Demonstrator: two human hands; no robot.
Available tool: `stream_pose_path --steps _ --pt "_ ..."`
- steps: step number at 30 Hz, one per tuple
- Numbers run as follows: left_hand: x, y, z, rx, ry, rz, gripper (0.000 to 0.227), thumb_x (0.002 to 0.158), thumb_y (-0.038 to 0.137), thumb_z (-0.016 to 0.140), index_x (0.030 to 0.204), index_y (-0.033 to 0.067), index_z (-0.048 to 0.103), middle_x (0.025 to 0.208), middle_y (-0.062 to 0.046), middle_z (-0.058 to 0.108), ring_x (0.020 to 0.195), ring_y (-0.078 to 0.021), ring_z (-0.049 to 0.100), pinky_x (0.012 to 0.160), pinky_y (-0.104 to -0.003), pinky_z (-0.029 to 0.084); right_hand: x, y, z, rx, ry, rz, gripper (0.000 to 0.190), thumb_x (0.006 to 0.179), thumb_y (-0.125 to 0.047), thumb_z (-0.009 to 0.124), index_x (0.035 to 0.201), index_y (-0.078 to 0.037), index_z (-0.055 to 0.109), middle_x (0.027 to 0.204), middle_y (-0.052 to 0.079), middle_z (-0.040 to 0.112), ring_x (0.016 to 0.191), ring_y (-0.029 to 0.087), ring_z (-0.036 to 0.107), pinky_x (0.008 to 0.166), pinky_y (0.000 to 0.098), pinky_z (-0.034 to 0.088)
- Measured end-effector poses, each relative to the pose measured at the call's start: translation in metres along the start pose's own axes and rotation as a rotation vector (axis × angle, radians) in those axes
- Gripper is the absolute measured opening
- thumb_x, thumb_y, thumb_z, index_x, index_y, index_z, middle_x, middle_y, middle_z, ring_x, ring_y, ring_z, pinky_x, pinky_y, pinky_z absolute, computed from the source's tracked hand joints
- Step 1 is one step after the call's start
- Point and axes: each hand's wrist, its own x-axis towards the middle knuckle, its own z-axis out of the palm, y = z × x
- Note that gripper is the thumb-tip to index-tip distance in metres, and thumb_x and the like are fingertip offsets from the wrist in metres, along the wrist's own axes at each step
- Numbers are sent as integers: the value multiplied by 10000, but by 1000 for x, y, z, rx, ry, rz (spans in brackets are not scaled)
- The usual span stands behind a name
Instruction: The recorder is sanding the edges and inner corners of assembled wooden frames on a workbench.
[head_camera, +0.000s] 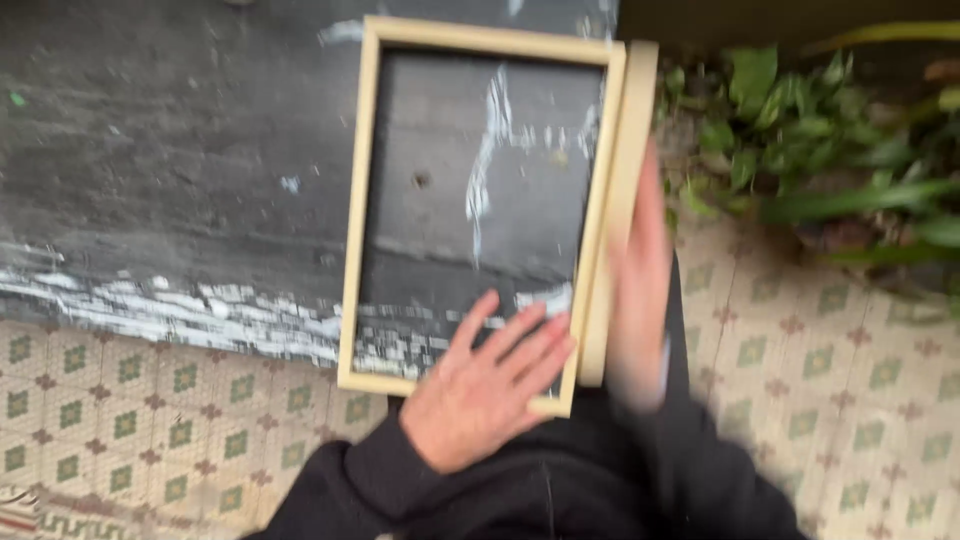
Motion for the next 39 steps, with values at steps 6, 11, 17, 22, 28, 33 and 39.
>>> stream_pose_path --steps 6,11,17,22,28,33,39 --pt "-2 0 -2 -53 30 11 823 818 439 760 1505 70 498 1593 -95 453 1504 -287 368 1237 -591 248 -1 -2 2 75 99 305 773 1063 -362 518 1647 44 216 1742 196 253 1624 300 262 1330 403 209" --pt "2 0 0 -59 26 6 819 810 431 760 1482 42 497 1566 -128 457 1490 -313 377 1221 -624 243 93 29 -12 114 24 28 681 1133 -344 529 1670 -4 283 1724 147 321 1588 257 346 1337 361 279" --pt "-1 -1 0 -48 23 14 820 822 409 767 1502 43 490 1598 -123 448 1512 -322 373 1226 -616 232 -52 -31 6 53 89 282 740 1055 -345 494 1635 46 253 1731 196 277 1625 290 261 1318 420 206" --pt "1 -1 -4 -66 -107 18 850 780 397 776 1493 29 494 1581 -126 453 1490 -335 371 1203 -634 222 93 34 -1 223 142 228 638 1071 -199 488 1629 14 265 1705 165 335 1305 272 450 1102 419 361" --pt "-13 -10 15 -40 -129 16 823 791 420 779 1467 28 521 1579 -139 460 1481 -357 376 1183 -664 215 -56 4 17 247 76 158 676 1081 -234 505 1658 13 254 1743 179 222 1642 284 196 1351 411 146" --pt "-29 -14 20 -35 -173 45 815 810 460 768 1455 27 521 1554 -159 482 1462 -377 408 1157 -693 224 -25 8 9 267 58 276 616 1079 -149 491 1634 15 281 1765 192 191 1667 311 152 1348 436 128" --pt "-35 -10 18 -27 -195 -13 693 907 450 699 1418 1 565 1536 -165 526 1451 -398 436 1153 -699 255 39 12 3 324 103 105 596 1137 -132 465 1689 -22 267 1773 130 214 1659 233 182 1411 399 130"
